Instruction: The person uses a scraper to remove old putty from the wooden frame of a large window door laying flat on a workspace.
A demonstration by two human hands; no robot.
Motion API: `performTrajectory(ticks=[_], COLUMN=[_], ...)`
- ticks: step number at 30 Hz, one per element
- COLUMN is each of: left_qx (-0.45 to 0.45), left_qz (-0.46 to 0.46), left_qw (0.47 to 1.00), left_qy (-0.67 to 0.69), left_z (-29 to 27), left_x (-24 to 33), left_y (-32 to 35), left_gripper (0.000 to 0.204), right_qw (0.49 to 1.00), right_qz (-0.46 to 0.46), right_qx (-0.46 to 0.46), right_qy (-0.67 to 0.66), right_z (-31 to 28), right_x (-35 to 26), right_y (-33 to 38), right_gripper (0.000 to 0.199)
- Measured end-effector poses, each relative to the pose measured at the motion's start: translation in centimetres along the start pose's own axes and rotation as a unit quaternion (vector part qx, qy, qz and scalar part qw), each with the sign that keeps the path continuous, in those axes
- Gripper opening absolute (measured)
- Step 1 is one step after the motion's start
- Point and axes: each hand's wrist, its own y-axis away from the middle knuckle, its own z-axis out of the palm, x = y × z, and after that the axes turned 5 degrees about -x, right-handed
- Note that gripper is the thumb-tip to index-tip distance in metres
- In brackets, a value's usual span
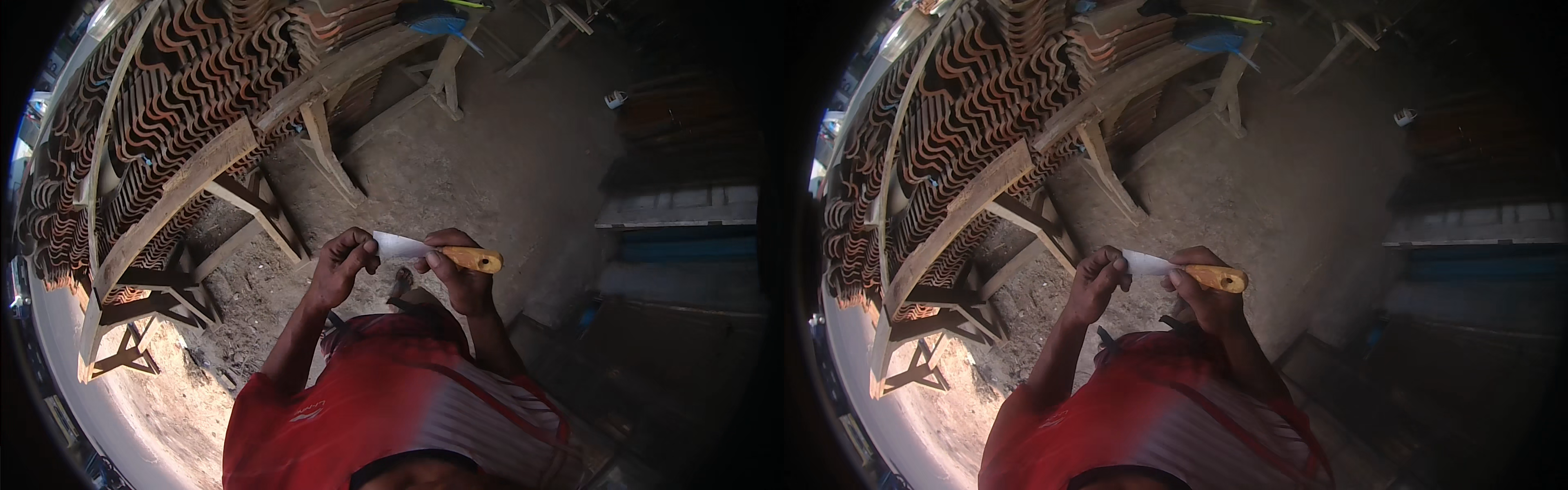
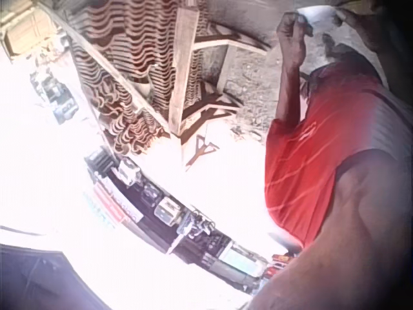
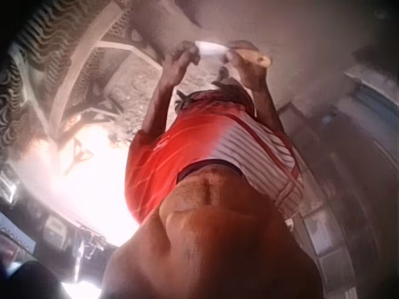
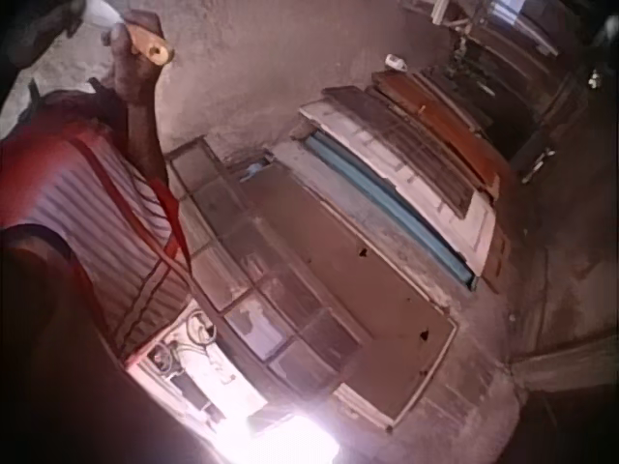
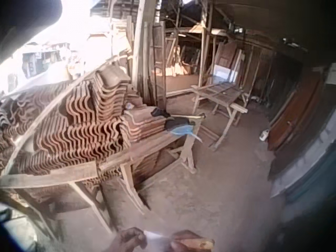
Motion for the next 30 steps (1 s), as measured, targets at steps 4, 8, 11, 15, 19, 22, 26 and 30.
performTrajectory(ticks=[4,8,11,15,19,22,26,30], left_qx=[-0.076,-0.122,-0.114,-0.34,-0.492,-0.562,-0.598,-0.601], left_qz=[-0.034,-0.037,0.018,0.104,0.2,0.143,0.082,0.061], left_qw=[0.996,0.991,0.993,0.918,0.822,0.793,0.75,0.742], left_qy=[0.02,0.045,0.013,0.177,0.205,0.187,0.269,0.291], left_z=[6.5,12.0,15.4,19.9,25.9,30.0,34.2,39.0], left_x=[-1.2,-0.8,2.2,9.3,14.6,15.3,14.1,11.1], left_y=[-10.1,-18.2,-24.4,-32.5,-40.8,-46.6,-54.4,-61.9], left_gripper=[0.026,0.018,0.025,0.06,0.072,0.073,0.071,0.074], right_qw=[0.999,0.992,0.978,0.942,0.938,0.901,0.884,0.892], right_qz=[-0.032,-0.068,-0.122,-0.157,0.032,-0.143,-0.155,-0.093], right_qx=[0.006,0.106,0.162,0.295,0.345,0.409,0.438,0.434], right_qy=[0.028,-0.004,0.036,0.026,0.011,-0.03,-0.044,-0.082], right_z=[-10.3,-16.6,-21.3,-28.6,-36.5,-41.8,-48.6,-55.8], right_x=[-2.5,-5.2,-5.6,-5.9,-7.0,-7.3,-8.8,-7.6], right_y=[-3.0,-5.4,-7.9,-13.0,-15.7,-17.6,-21.6,-25.0], right_gripper=[0.017,0.02,0.021,0.031,0.045,0.049,0.05,0.051])
